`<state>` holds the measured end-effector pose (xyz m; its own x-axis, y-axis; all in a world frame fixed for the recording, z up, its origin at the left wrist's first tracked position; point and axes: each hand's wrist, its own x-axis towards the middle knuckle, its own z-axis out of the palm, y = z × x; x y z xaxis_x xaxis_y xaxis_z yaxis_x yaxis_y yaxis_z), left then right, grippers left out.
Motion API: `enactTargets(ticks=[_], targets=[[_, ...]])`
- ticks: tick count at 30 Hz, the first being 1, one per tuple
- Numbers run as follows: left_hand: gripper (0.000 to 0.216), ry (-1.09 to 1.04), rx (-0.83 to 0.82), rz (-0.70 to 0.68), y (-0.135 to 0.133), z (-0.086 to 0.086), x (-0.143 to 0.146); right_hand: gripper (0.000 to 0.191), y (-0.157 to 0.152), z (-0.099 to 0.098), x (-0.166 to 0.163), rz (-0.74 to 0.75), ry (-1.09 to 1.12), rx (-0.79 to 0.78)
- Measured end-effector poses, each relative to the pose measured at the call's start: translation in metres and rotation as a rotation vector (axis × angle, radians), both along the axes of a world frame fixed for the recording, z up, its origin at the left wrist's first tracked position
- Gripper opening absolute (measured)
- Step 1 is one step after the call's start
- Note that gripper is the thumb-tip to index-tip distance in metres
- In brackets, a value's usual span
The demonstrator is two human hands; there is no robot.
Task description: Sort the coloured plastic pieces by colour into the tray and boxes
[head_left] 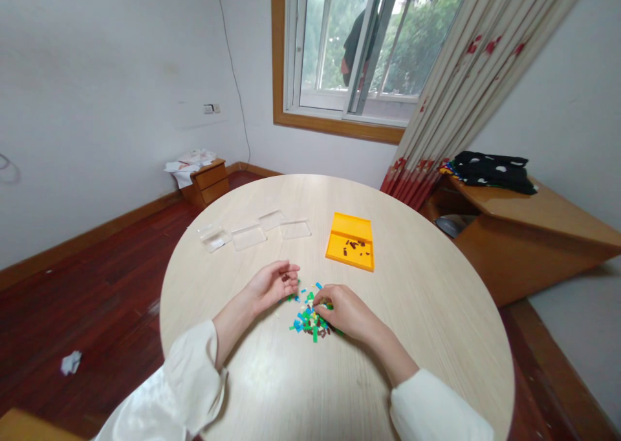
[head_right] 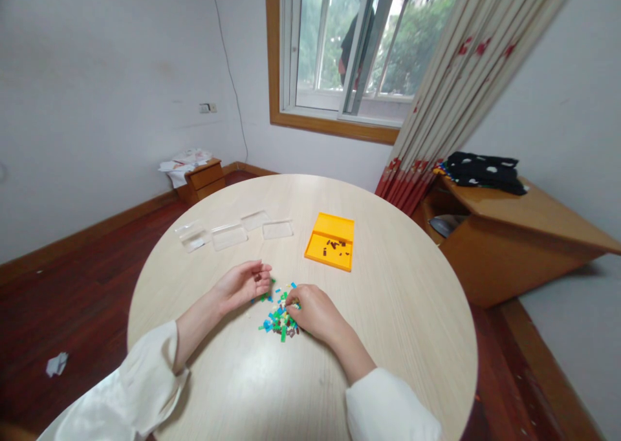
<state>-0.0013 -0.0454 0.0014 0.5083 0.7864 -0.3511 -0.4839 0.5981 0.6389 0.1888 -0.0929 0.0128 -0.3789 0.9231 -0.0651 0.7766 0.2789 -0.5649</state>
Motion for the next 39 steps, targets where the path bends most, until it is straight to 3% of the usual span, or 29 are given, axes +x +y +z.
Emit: enactTargets(ticks=[4,8,12,16,26,39], targets=[[0.023,0.488,0.415,0.024,-0.003,-0.007,0.004,0.021,-0.002,0.001,-0.004,-0.025,-0.032,-0.009],[0.009,0.876,0.8,-0.071,-0.009,-0.014,0.008,0.02,-0.004,0.0,-0.009,-0.088,-0.071,-0.017],[0.017,0.998,1.114,-0.223,-0.014,-0.016,0.009,0.018,-0.005,0.001,-0.012,-0.123,-0.091,-0.024],[0.021,0.991,1.305,-0.348,-0.014,-0.013,0.007,0.017,-0.005,0.005,-0.012,-0.142,-0.108,-0.035],[0.014,1.1,1.485,-0.439,-0.017,-0.013,0.011,0.022,-0.007,0.007,-0.016,-0.15,-0.197,-0.04],[0.015,1.189,1.463,-0.448,-0.018,-0.016,0.014,0.02,-0.008,0.012,-0.014,-0.17,-0.252,-0.045]])
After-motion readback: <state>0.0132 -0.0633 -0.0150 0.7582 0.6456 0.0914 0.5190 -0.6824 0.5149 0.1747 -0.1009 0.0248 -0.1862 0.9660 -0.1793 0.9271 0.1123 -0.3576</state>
